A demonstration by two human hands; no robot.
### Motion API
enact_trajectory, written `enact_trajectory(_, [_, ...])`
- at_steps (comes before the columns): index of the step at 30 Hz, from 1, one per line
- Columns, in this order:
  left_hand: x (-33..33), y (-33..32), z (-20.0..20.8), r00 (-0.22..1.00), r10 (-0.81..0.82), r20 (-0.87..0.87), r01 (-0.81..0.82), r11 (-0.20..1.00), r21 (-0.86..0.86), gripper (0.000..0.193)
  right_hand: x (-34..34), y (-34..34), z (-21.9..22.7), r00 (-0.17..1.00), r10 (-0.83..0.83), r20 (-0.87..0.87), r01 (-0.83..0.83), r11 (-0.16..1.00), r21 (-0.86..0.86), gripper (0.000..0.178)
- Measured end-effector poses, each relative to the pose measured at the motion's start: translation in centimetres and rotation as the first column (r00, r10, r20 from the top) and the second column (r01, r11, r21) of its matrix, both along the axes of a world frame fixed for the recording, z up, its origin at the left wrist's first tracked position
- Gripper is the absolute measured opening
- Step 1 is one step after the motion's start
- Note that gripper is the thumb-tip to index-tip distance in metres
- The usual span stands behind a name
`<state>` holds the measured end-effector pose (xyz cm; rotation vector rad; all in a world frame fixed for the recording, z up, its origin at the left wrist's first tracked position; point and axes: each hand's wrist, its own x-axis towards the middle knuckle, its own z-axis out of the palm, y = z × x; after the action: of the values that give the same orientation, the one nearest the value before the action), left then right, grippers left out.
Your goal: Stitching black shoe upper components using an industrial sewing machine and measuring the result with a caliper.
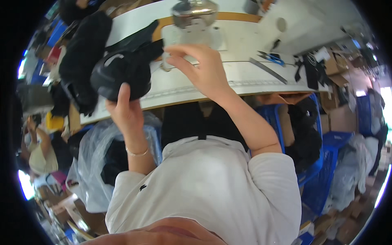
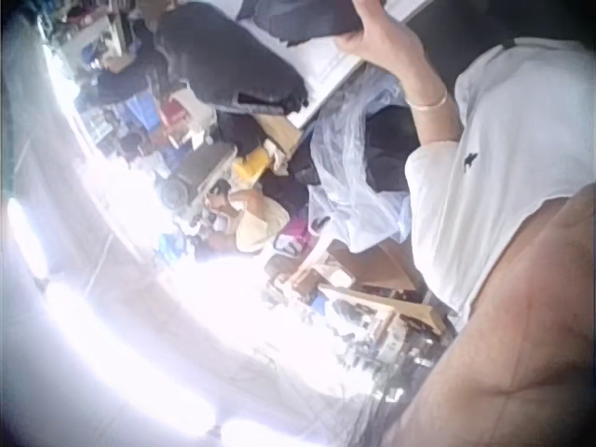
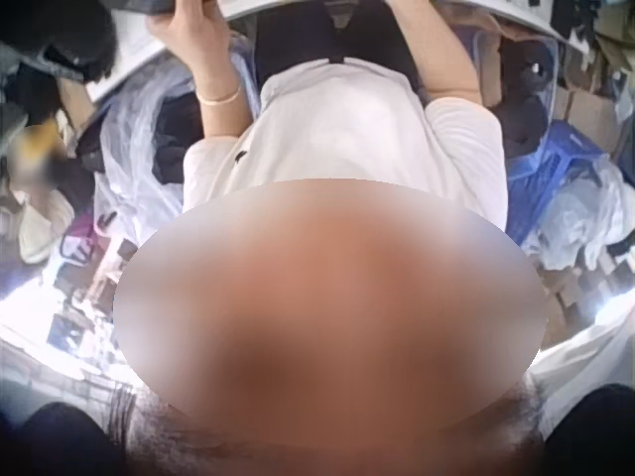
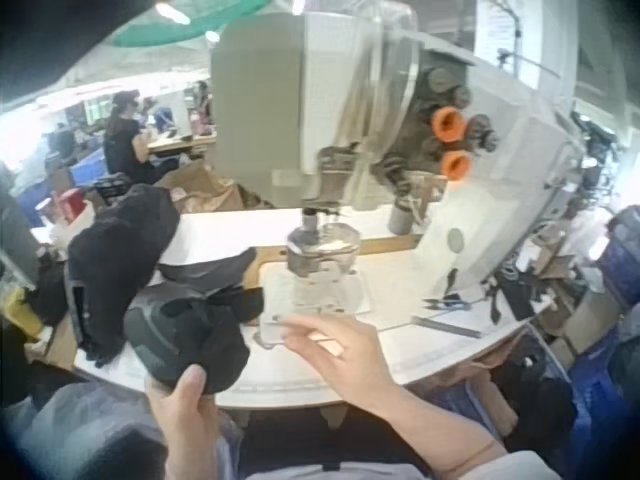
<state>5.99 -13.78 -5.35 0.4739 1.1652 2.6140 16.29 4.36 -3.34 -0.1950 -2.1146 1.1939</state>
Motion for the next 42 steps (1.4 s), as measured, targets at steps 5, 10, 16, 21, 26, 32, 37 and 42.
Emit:
enact_trajectory(5, [3.8, 0.1, 1.1, 0.971, -0.238, -0.002, 0.235, 0.958, -0.163, 0.037, 11.8, 10.7, -8.9, 0.727, -0.672, 0.143, 0.533, 0.684, 0.498, 0.019])
enact_trajectory(10, [5.4, 4.2, 0.7, 0.864, -0.456, 0.214, 0.479, 0.875, -0.069, 0.037, 17.8, 15.0, -11.1, 0.548, -0.766, 0.335, 0.538, 0.630, 0.560, 0.021])
enact_trajectory(16, [5.8, 5.6, 1.2, 0.820, -0.520, 0.239, 0.550, 0.832, -0.075, 0.035, 18.1, 13.9, -9.6, 0.666, -0.645, 0.374, 0.602, 0.762, 0.240, 0.017])
enact_trajectory(21, [5.9, 6.1, 1.3, 0.776, -0.580, 0.248, 0.619, 0.777, -0.118, 0.033, 17.7, 8.3, -2.2, 0.863, -0.428, 0.268, 0.479, 0.862, -0.166, 0.011])
enact_trajectory(26, [5.9, 6.5, 1.0, 0.750, -0.609, 0.258, 0.653, 0.744, -0.141, 0.033, 16.0, 5.6, 2.8, 0.941, -0.273, 0.198, 0.184, 0.907, 0.378, 0.007])
enact_trajectory(32, [6.3, 6.4, 1.9, 0.710, -0.668, 0.222, 0.702, 0.697, -0.147, 0.032, 14.7, 5.5, 3.0, 0.950, -0.275, 0.145, 0.179, 0.865, 0.469, 0.005])
enact_trajectory(37, [6.0, 5.8, 1.5, 0.681, -0.710, 0.176, 0.730, 0.676, -0.100, 0.032, 14.5, 5.2, 3.4, 0.951, -0.267, 0.156, 0.157, 0.851, 0.501, 0.005])
enact_trajectory(42, [5.9, 5.6, 1.5, 0.673, -0.716, 0.187, 0.738, 0.668, -0.097, 0.035, 14.5, 5.1, 3.6, 0.948, -0.272, 0.168, 0.145, 0.834, 0.533, 0.009])
